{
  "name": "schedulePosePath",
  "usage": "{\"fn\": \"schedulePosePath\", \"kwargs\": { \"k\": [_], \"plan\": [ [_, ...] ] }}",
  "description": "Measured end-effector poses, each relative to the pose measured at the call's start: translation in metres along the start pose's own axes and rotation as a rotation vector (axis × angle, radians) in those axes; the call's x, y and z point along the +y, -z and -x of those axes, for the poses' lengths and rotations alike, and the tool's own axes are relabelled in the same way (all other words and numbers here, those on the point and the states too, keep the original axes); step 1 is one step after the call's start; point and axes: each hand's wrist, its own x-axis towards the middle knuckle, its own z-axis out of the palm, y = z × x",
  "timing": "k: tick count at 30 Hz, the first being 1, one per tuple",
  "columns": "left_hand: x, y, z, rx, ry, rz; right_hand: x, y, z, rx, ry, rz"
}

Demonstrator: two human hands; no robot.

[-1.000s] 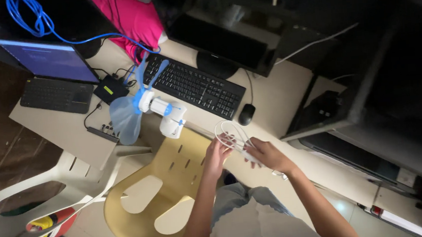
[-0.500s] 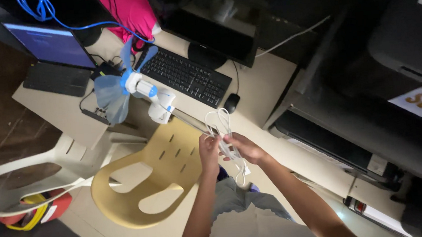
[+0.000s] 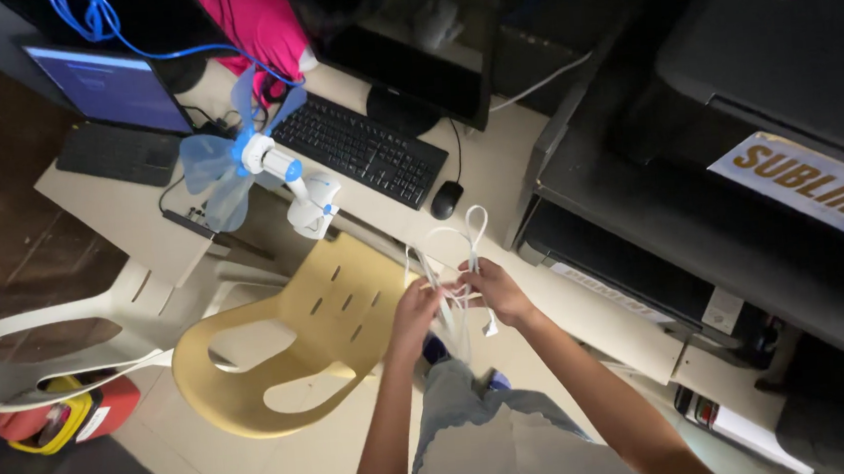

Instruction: The person cleans a small blue and white desk fan using a fluffy duster, wiping the blades and body. They then plug the fan into a power strip and move two bottles of cleaning solution to a different location on the desk.

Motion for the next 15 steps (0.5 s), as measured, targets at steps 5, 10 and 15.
{"fn": "schedulePosePath", "kwargs": {
  "k": [5,10,15],
  "plan": [
    [0.031,-0.033,0.026,0.087,-0.057,-0.241,-0.030,0.003,0.027,0.041,0.041,0.069],
    [0.097,-0.076,0.062,0.107,-0.097,-0.290,-0.037,0.005,0.042,0.003,0.091,0.245],
    [0.133,-0.111,0.083,-0.116,-0.288,-0.235,-0.031,0.012,0.050,-0.047,0.181,0.321]
  ]
}}
